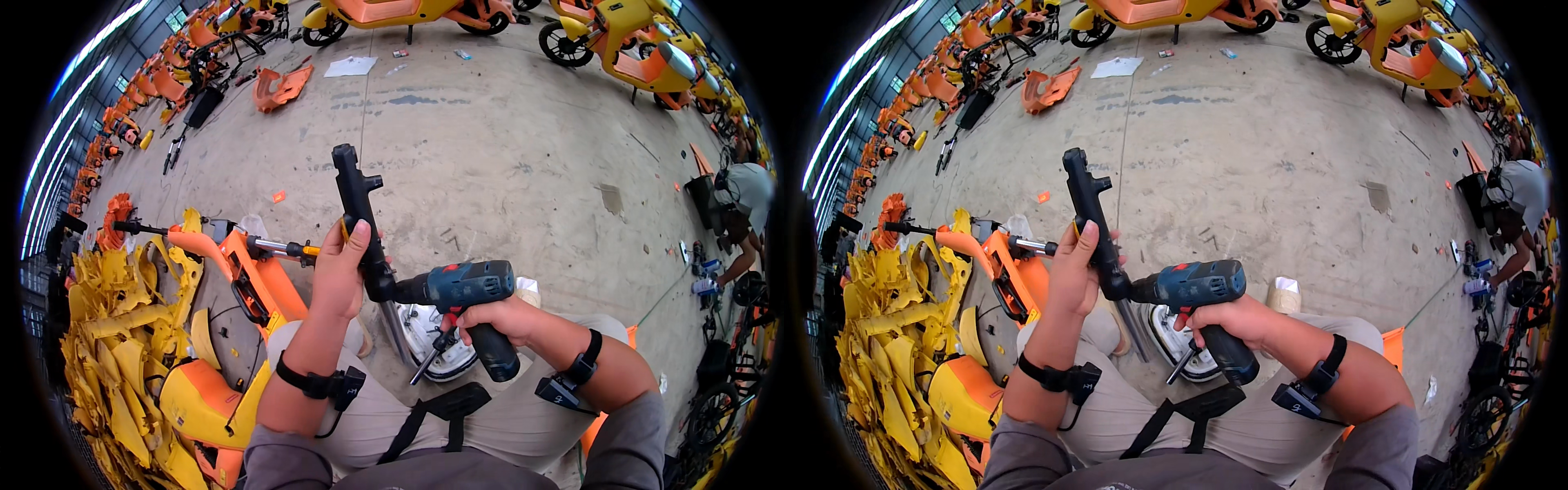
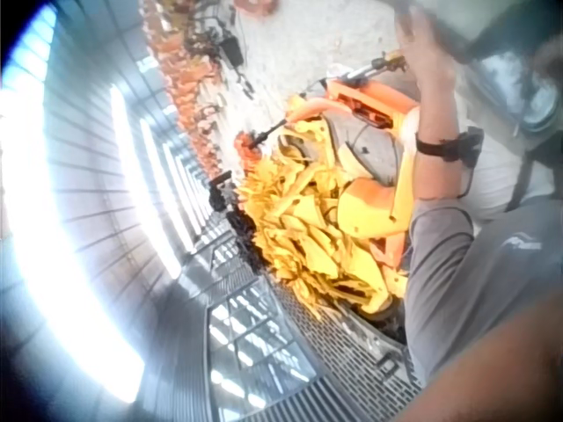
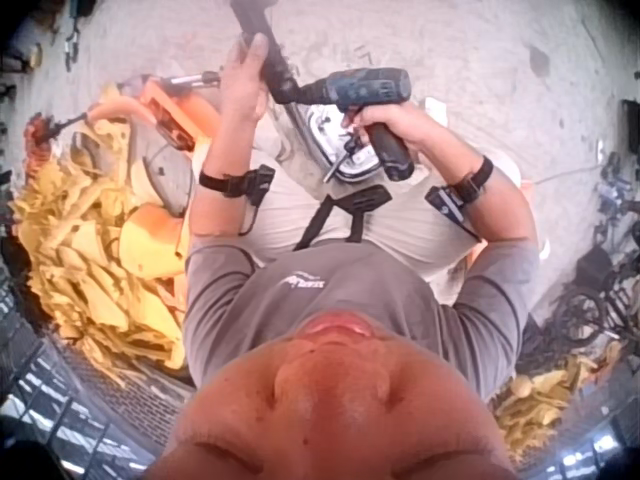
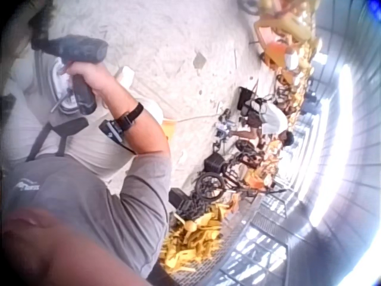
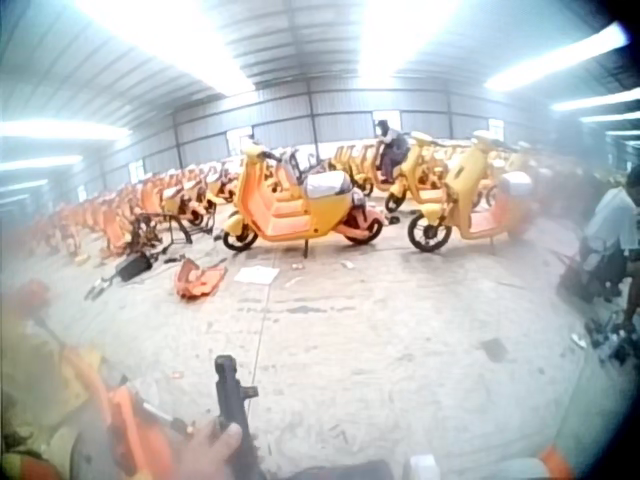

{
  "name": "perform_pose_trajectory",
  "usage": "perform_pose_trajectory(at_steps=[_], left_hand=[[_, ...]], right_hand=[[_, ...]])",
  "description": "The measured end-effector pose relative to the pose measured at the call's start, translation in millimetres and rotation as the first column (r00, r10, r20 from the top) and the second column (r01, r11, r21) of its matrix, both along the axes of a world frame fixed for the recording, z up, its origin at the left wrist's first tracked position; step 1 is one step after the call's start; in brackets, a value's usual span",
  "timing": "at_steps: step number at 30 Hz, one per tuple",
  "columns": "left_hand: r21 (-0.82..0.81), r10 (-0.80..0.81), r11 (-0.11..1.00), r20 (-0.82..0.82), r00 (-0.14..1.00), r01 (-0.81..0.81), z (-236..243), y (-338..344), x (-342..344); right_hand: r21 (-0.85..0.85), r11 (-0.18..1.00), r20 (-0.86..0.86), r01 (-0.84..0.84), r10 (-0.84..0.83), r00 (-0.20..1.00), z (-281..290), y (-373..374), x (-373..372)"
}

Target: The person uses a power drill to drive a screw into a motorcycle fork tube and then picks up another fork tube to continue working on the assembly.

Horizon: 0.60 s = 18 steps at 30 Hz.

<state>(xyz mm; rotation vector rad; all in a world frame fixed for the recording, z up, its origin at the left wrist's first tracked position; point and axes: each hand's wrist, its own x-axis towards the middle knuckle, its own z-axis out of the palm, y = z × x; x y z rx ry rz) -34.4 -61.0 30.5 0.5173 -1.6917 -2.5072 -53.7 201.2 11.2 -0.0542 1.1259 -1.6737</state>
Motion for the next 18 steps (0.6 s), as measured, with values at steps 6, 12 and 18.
perform_pose_trajectory(at_steps=[6, 12, 18], left_hand=[[-0.224, 0.210, 0.907, -0.494, 0.844, -0.357, 20.5, 3.1, -6.0], [-0.263, 0.180, 0.958, 0.255, 0.950, -0.111, -20.2, -15.8, -24.2], [0.161, 0.060, 0.983, 0.179, 0.982, -0.089, -3.2, -21.1, -15.4]], right_hand=[[-0.003, 0.997, -0.110, 0.080, -0.080, 0.991, 8.1, -5.4, 1.2], [0.004, 0.981, -0.161, 0.196, -0.193, 0.968, 12.0, 0.8, -19.9], [-0.023, 0.942, -0.217, 0.333, -0.330, 0.919, 25.0, 11.3, -32.6]])
